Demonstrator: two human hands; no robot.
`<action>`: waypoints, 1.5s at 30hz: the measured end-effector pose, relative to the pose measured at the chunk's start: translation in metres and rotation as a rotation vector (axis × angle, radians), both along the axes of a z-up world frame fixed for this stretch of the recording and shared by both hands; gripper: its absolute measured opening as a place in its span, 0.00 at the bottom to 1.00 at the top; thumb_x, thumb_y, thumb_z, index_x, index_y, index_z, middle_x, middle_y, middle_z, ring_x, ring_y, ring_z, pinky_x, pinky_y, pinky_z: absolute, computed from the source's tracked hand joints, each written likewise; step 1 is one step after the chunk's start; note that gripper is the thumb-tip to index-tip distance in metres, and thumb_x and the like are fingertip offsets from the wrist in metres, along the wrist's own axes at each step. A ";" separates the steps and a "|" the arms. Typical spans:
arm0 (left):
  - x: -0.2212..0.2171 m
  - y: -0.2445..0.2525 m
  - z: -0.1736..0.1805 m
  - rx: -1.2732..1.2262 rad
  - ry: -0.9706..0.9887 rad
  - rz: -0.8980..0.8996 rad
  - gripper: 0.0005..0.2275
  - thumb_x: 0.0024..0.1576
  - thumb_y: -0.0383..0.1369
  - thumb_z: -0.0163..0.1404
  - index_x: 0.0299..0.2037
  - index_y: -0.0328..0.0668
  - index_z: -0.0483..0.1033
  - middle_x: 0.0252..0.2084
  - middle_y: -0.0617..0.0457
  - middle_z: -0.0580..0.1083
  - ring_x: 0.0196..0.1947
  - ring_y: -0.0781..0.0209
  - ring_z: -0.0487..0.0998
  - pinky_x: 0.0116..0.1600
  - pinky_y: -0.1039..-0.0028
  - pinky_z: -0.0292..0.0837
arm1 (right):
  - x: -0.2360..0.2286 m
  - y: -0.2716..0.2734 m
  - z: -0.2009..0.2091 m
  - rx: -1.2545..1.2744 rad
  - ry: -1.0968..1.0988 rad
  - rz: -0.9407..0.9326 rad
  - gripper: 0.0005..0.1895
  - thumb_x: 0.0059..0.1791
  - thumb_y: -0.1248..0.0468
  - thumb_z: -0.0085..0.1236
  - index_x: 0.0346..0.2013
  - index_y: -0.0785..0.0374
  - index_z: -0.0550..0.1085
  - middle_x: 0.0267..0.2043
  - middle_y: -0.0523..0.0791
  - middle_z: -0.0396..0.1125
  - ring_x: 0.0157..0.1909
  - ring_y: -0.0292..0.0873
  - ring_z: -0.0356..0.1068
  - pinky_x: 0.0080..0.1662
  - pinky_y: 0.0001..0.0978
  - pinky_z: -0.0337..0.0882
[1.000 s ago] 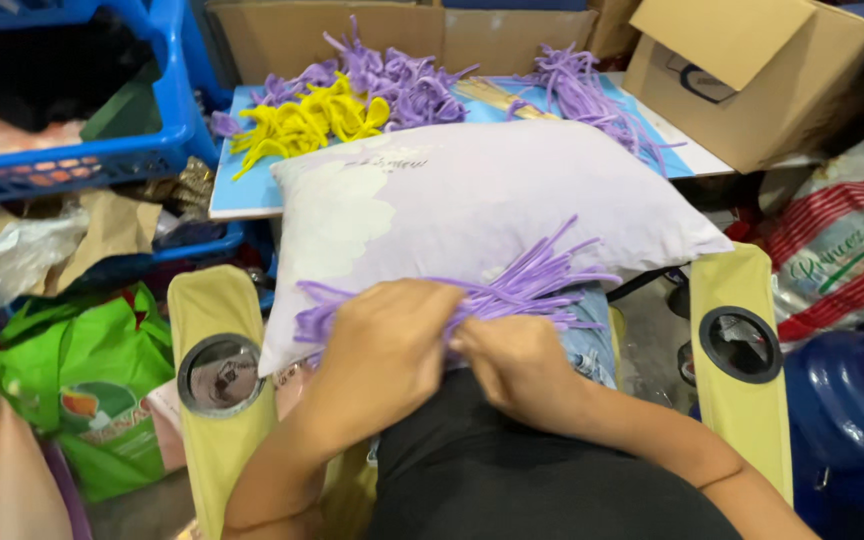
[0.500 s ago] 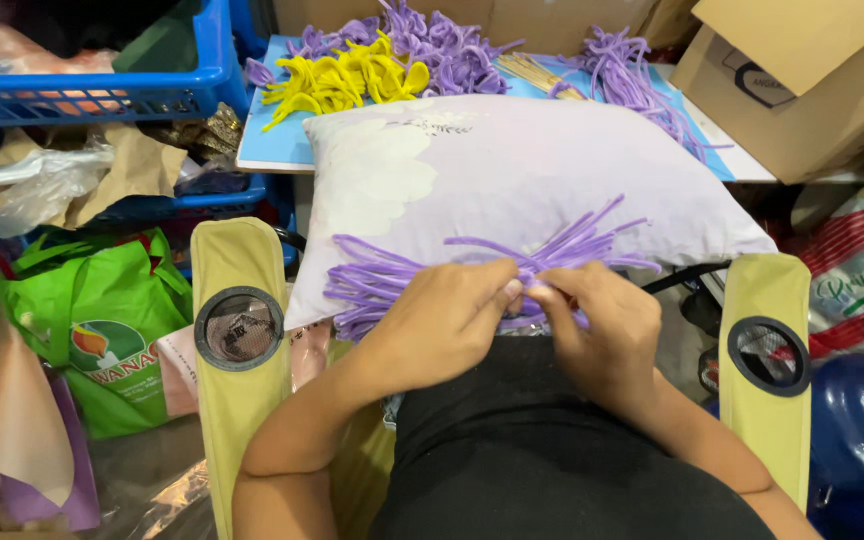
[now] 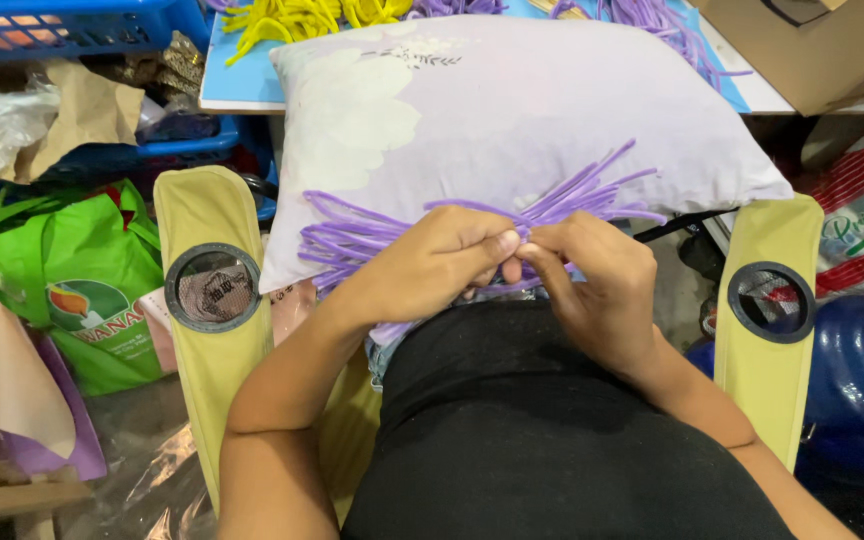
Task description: The person picks up and arranges lengths of purple string on a pillow.
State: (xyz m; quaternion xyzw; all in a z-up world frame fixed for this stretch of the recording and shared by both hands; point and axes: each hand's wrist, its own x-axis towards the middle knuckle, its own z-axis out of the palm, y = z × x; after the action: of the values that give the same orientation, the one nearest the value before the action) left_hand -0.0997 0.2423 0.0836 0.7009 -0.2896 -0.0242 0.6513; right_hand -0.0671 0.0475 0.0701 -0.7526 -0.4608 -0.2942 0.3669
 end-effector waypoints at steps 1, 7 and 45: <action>-0.001 0.003 0.001 -0.003 0.003 0.001 0.14 0.62 0.31 0.37 0.27 0.38 0.74 0.14 0.61 0.61 0.17 0.70 0.64 0.28 0.78 0.69 | -0.001 0.001 0.000 -0.003 0.003 0.001 0.03 0.50 0.68 0.58 0.33 0.65 0.75 0.22 0.45 0.63 0.23 0.49 0.66 0.30 0.37 0.69; 0.003 0.005 -0.003 -0.073 0.134 -0.302 0.13 0.64 0.33 0.39 0.33 0.36 0.75 0.18 0.63 0.62 0.20 0.78 0.63 0.32 0.81 0.74 | 0.002 -0.001 0.001 0.146 0.112 0.236 0.05 0.48 0.67 0.61 0.35 0.68 0.76 0.31 0.49 0.67 0.31 0.47 0.67 0.40 0.39 0.71; -0.040 -0.043 0.003 -0.331 -1.014 0.485 0.13 0.62 0.28 0.31 0.28 0.32 0.65 0.19 0.48 0.64 0.14 0.57 0.62 0.22 0.69 0.54 | -0.012 0.028 0.013 -0.227 0.178 0.711 0.25 0.58 0.53 0.25 0.58 0.70 0.58 0.60 0.57 0.57 0.65 0.58 0.59 0.68 0.51 0.58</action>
State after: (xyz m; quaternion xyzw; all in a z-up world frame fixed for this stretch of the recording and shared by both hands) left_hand -0.1399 0.1997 0.0864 0.5600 -0.3963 0.5094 0.5194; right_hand -0.0789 0.0757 0.0835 -0.6045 -0.6890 -0.0293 0.3987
